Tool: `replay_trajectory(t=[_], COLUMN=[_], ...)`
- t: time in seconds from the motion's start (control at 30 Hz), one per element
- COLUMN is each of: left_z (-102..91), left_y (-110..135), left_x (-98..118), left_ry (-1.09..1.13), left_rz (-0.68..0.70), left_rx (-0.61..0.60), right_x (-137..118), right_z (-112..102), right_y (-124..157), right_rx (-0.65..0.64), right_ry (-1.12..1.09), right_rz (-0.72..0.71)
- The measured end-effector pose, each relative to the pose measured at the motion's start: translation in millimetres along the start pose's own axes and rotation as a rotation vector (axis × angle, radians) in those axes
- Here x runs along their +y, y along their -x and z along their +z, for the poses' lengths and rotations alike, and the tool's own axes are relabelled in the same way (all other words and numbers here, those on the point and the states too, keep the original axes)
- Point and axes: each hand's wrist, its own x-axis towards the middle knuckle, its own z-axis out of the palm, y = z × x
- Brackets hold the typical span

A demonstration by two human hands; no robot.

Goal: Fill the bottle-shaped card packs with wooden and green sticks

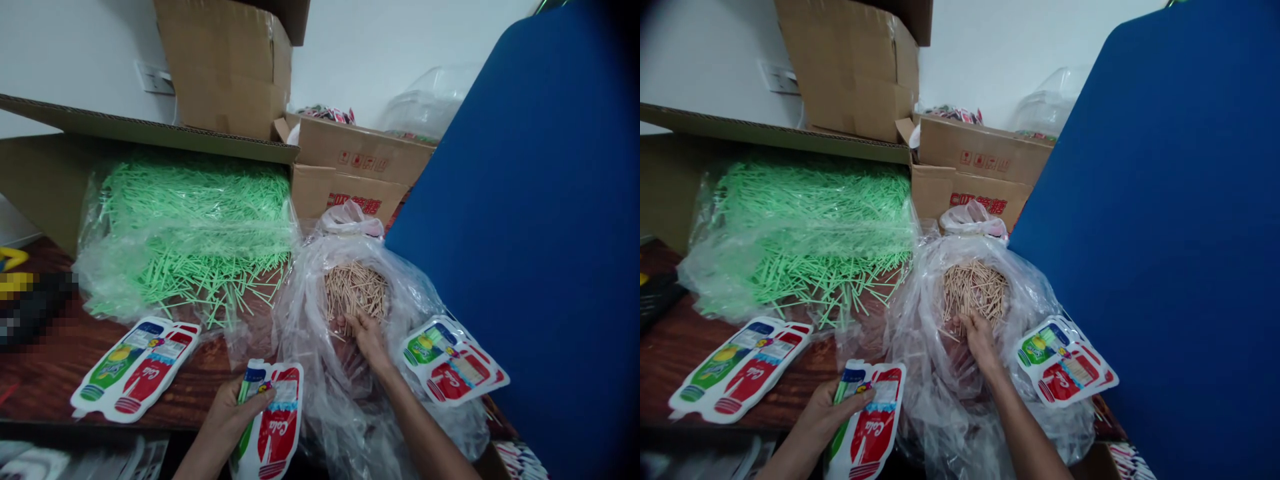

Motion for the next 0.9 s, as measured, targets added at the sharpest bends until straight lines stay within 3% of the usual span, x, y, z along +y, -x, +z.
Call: replay_trajectory(t=[0.37, 0.67, 0.9], left_z=[-2.4, -2.1, -2.2], left_y=[0, 2, 2], left_x=[-3, -2, -4], left_ry=[0.006, 0.025, 0.022], left_rz=[-0.015, -0.006, -0.014], left_rx=[0.001, -0.021, -0.028], right_x=[-2, -7, -4], right_z=[0, 11, 16], right_y=[-6, 32, 36], right_rx=[0.048, 0.041, 0.024], right_ry=[-0.114, -0.274, -0.298], right_rz=[0.037, -0.035, -0.033])
